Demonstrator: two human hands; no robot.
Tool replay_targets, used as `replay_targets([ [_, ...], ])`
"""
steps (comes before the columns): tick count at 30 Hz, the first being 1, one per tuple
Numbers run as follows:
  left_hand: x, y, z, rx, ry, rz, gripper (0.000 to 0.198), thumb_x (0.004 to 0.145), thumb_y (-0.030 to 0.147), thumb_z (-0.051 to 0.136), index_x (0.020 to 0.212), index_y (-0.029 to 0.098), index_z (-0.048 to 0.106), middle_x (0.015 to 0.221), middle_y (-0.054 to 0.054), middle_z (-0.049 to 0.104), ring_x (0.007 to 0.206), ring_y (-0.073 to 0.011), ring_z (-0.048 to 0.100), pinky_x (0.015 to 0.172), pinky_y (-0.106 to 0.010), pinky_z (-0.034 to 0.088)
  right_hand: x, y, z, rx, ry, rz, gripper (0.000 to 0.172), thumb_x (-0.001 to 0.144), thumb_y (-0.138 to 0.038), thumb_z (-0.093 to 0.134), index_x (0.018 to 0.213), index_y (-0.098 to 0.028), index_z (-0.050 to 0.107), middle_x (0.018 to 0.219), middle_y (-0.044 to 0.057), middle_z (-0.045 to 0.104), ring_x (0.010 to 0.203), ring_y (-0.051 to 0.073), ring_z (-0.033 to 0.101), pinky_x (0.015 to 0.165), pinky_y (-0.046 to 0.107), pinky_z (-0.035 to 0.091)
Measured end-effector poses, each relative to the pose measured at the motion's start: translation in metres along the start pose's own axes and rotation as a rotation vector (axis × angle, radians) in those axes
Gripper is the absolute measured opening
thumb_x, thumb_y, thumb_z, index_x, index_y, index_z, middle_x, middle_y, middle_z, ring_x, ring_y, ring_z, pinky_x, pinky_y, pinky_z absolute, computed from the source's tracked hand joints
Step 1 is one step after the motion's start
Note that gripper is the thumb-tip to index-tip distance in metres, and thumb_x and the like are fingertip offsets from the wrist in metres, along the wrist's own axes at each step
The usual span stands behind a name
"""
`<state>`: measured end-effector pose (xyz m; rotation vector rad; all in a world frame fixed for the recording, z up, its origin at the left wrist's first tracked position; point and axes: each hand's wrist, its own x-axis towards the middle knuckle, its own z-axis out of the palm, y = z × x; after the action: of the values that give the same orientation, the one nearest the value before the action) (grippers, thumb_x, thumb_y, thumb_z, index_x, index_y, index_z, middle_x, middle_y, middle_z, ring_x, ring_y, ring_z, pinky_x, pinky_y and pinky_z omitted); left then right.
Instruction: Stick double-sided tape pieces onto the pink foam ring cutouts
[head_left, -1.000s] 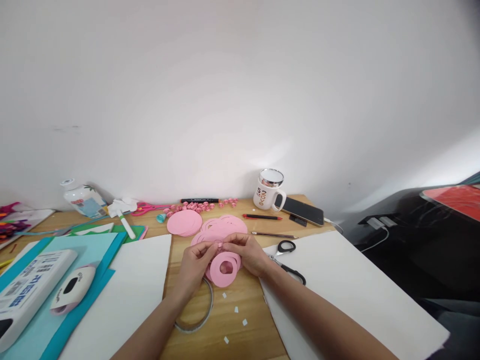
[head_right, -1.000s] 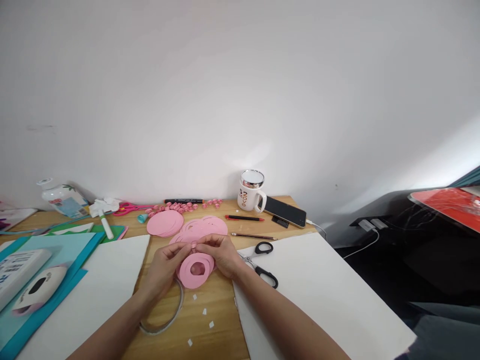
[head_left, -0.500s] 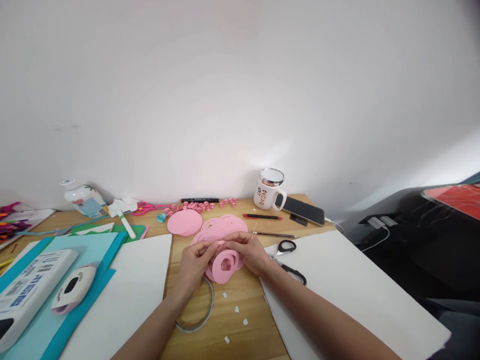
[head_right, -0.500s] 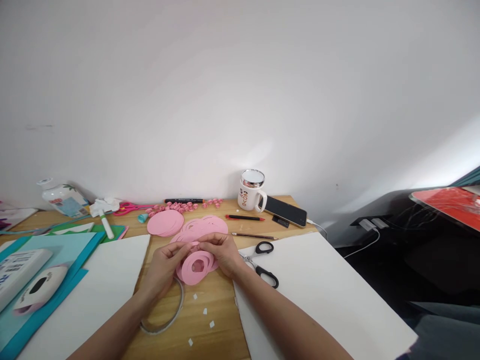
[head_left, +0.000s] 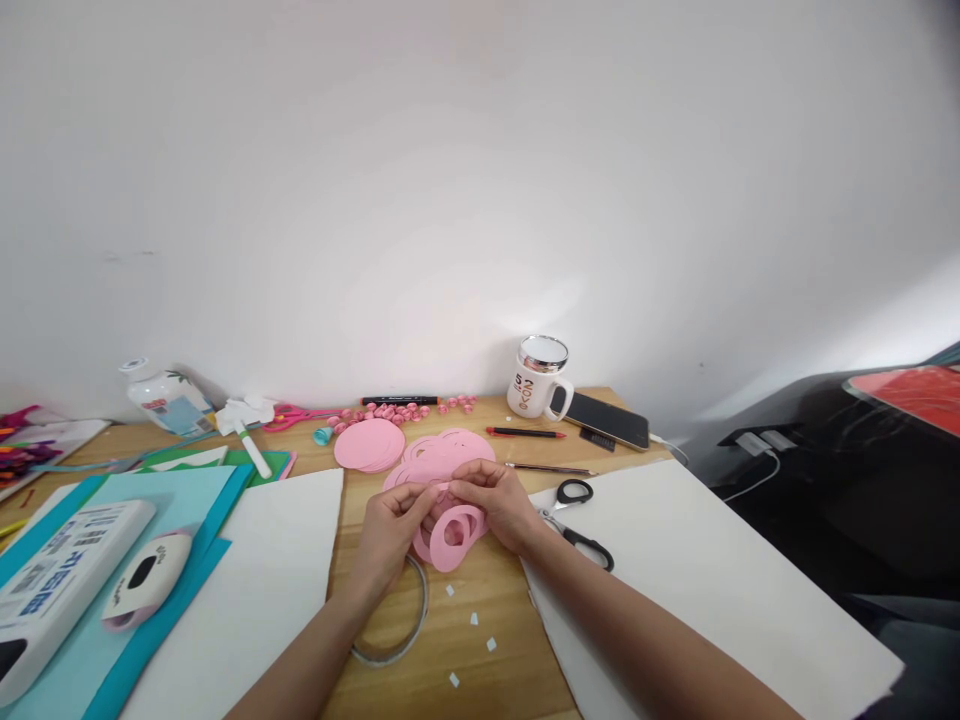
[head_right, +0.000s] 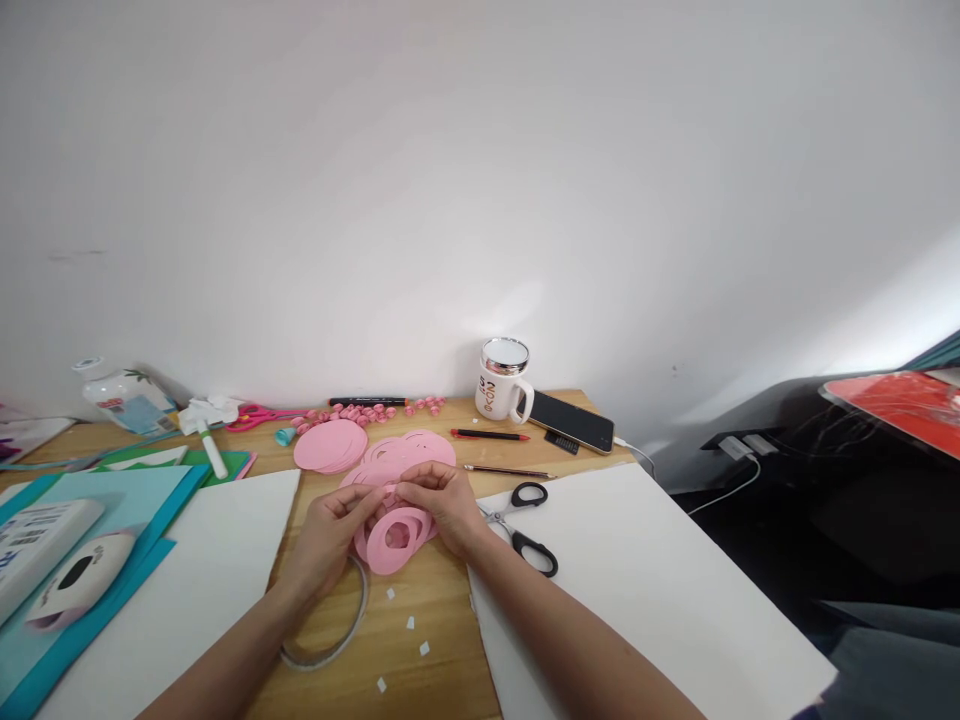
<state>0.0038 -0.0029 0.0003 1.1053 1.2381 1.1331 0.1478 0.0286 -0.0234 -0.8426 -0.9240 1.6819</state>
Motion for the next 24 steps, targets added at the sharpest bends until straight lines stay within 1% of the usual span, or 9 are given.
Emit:
replay_targets([
  [4, 0.0001, -0.0011, -0.0004, -0.01, -0.035, -0.007, 0.027, 0.068, 0.039, 0.066, 0.075, 0.013, 0.07, 0.054, -0.001, 0.065, 0.048, -0.0126, 0.055, 0.046, -0.021, 0.042, -0.0005, -0.0009, 0.0002, -0.023, 0.002, -0.016, 0.019, 0.053, -0.026, 0.078, 0.062, -0.016, 0.064, 0.054, -0.002, 0.063, 0.049, 0.009, 0.054, 0.051, 0.022, 0.043],
  [8, 0.0005, -0.0016, -0.0009, -0.006, -0.005, 0.017, 0.027, 0.067, 0.038, 0.066, 0.079, 0.013, 0.072, 0.068, -0.005, 0.07, 0.06, -0.0154, 0.06, 0.055, -0.023, 0.046, 0.0006, 0.0011, -0.0018, -0.03, 0.052, -0.007, 0.017, 0.052, -0.024, 0.078, 0.061, -0.015, 0.066, 0.058, -0.001, 0.065, 0.05, 0.008, 0.054, 0.051, 0.02, 0.042],
  [10, 0.0007, -0.0013, -0.0011, -0.021, 0.009, 0.011, 0.027, 0.066, 0.037, 0.068, 0.079, 0.014, 0.072, 0.071, -0.005, 0.071, 0.061, -0.016, 0.06, 0.056, -0.024, 0.047, 0.0014, 0.0025, -0.0028, -0.01, 0.056, 0.017, 0.018, 0.052, -0.025, 0.078, 0.062, -0.015, 0.067, 0.06, -0.001, 0.066, 0.051, 0.008, 0.055, 0.052, 0.02, 0.043],
  [15, 0.0009, -0.0002, -0.0009, -0.124, 0.045, -0.028, 0.024, 0.061, 0.032, 0.072, 0.077, 0.013, 0.072, 0.059, -0.002, 0.066, 0.051, -0.0121, 0.055, 0.048, -0.021, 0.044, 0.0031, 0.0049, -0.004, 0.063, 0.028, 0.059, 0.022, 0.053, -0.026, 0.078, 0.069, -0.015, 0.069, 0.065, 0.001, 0.069, 0.057, 0.01, 0.059, 0.058, 0.022, 0.045],
  [19, 0.0005, 0.0011, 0.0004, -0.181, 0.055, -0.047, 0.021, 0.061, 0.03, 0.072, 0.073, 0.013, 0.071, 0.053, 0.0, 0.062, 0.048, -0.0098, 0.051, 0.046, -0.019, 0.042, 0.0037, 0.0053, -0.0046, 0.049, 0.006, 0.064, 0.025, 0.054, -0.026, 0.078, 0.074, -0.015, 0.069, 0.071, 0.003, 0.07, 0.063, 0.012, 0.061, 0.064, 0.024, 0.045],
  [22, 0.0003, 0.0016, 0.001, -0.179, 0.055, -0.043, 0.021, 0.06, 0.029, 0.073, 0.072, 0.012, 0.071, 0.051, 0.001, 0.06, 0.046, -0.009, 0.049, 0.043, -0.018, 0.04, 0.0037, 0.0047, -0.0046, 0.034, -0.003, 0.056, 0.025, 0.055, -0.027, 0.077, 0.076, -0.014, 0.069, 0.073, 0.004, 0.07, 0.063, 0.013, 0.061, 0.064, 0.025, 0.045],
  [24, 0.0002, 0.0016, 0.0012, -0.171, 0.052, -0.04, 0.021, 0.06, 0.029, 0.073, 0.072, 0.012, 0.071, 0.05, 0.001, 0.06, 0.045, -0.009, 0.048, 0.042, -0.018, 0.039, 0.0035, 0.0042, -0.0045, 0.055, 0.003, 0.05, 0.024, 0.056, -0.027, 0.077, 0.074, -0.014, 0.069, 0.071, 0.004, 0.07, 0.062, 0.013, 0.061, 0.062, 0.025, 0.045],
])
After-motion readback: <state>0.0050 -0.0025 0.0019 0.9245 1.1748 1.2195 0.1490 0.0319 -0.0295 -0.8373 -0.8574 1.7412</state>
